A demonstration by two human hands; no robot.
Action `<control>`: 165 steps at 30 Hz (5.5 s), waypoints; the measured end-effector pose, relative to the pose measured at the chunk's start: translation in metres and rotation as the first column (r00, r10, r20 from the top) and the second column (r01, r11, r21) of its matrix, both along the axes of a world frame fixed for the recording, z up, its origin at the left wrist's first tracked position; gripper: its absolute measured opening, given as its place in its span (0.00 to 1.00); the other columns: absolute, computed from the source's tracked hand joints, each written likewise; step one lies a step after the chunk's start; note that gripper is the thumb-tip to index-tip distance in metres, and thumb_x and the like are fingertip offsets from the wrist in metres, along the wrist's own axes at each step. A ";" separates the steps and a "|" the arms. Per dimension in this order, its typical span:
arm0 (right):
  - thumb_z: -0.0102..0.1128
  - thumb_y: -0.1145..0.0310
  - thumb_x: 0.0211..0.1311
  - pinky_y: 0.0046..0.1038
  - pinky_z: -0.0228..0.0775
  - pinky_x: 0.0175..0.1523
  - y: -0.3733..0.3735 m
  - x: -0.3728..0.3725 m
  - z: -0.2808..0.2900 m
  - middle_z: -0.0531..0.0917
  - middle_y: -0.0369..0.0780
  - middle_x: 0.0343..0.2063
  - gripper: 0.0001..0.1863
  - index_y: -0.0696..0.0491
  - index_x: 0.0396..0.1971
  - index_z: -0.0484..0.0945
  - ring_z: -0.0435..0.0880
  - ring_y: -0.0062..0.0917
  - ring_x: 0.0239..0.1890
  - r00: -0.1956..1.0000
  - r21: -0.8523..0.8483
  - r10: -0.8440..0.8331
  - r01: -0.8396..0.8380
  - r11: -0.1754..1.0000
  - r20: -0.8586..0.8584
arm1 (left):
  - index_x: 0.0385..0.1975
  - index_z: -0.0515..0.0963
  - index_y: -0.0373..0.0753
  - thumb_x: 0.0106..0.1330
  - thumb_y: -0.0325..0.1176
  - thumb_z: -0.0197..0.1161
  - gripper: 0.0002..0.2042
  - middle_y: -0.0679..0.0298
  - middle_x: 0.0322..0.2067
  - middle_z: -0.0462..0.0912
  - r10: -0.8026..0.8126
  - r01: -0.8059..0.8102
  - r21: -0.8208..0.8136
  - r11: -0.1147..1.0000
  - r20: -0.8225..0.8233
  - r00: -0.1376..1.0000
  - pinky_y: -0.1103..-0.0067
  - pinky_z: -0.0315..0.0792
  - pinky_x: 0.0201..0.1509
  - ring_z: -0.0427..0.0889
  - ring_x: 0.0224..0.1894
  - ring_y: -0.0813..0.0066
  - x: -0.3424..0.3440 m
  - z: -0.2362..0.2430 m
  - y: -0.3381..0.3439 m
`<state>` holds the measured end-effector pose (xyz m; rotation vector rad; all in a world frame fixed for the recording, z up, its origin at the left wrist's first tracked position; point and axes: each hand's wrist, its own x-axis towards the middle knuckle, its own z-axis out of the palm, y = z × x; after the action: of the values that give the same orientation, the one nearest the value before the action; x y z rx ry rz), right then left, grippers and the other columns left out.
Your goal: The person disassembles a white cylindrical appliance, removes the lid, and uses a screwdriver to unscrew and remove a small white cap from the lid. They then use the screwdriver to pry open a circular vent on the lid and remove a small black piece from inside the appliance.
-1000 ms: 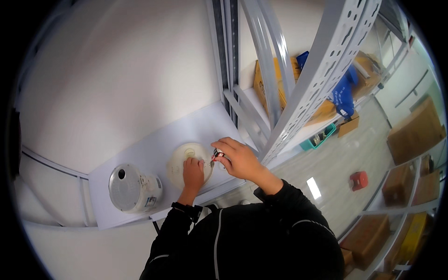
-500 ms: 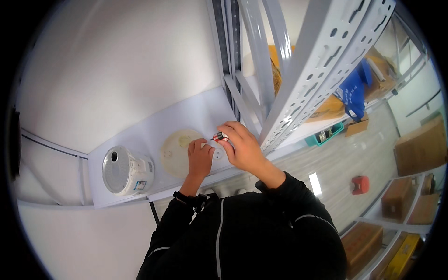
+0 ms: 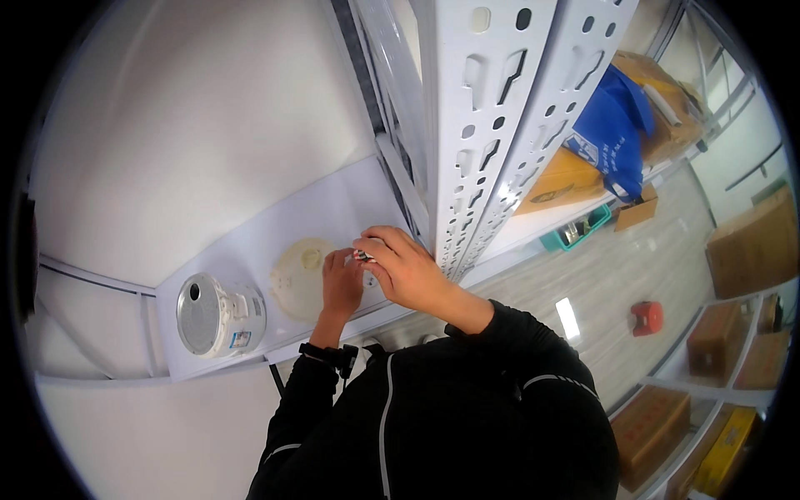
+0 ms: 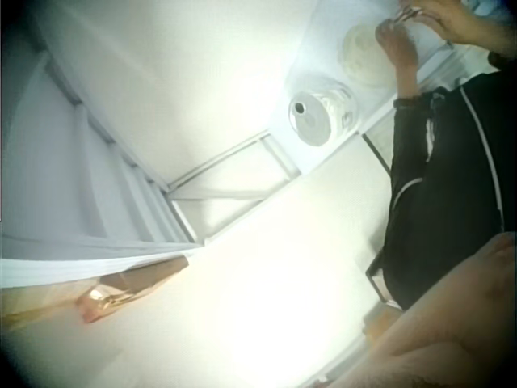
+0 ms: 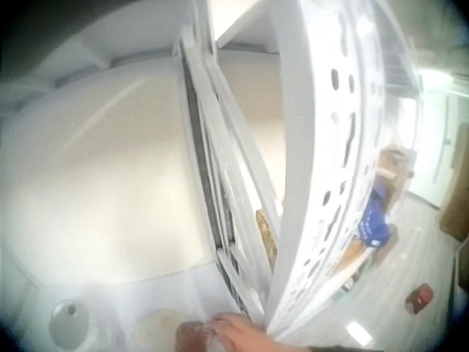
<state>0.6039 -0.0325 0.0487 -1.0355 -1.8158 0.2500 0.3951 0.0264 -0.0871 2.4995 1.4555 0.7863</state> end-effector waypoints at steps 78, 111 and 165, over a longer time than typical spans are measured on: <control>0.78 0.56 0.57 0.36 0.76 0.30 0.037 -0.128 -0.004 0.82 0.37 0.27 0.18 0.52 0.34 0.80 0.85 0.37 0.27 0.890 -0.054 -0.185 0.228 0.972 0.417 | 0.45 0.89 0.41 0.67 0.55 0.68 0.23 0.53 0.74 0.72 -0.083 0.071 -0.303 0.950 -0.028 0.996 0.41 0.55 0.79 0.64 0.77 0.33 -0.098 -0.001 0.002; 0.70 0.72 0.60 0.45 0.79 0.43 0.035 -0.128 0.022 0.82 0.47 0.36 0.17 0.56 0.47 0.76 0.84 0.49 0.38 0.749 -0.475 0.017 0.402 0.783 0.662 | 0.47 0.92 0.53 0.57 0.55 0.76 0.21 0.62 0.74 0.74 -0.176 0.156 -0.350 0.924 -0.024 0.984 0.41 0.57 0.78 0.67 0.77 0.38 -0.101 -0.003 0.005; 0.76 0.81 0.57 0.38 0.78 0.55 0.026 -0.090 0.037 0.83 0.48 0.48 0.25 0.56 0.54 0.79 0.84 0.49 0.50 0.987 -0.170 -0.067 0.092 0.981 0.148 | 0.37 0.91 0.48 0.68 0.40 0.71 0.06 0.68 0.58 0.82 -0.027 0.034 -0.115 0.993 0.060 0.998 0.38 0.59 0.74 0.75 0.70 0.52 -0.095 0.009 0.008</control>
<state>0.5136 -0.0069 0.0852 -1.2748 -1.9001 0.2992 0.3006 0.0348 -0.0784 2.3870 1.3983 0.7414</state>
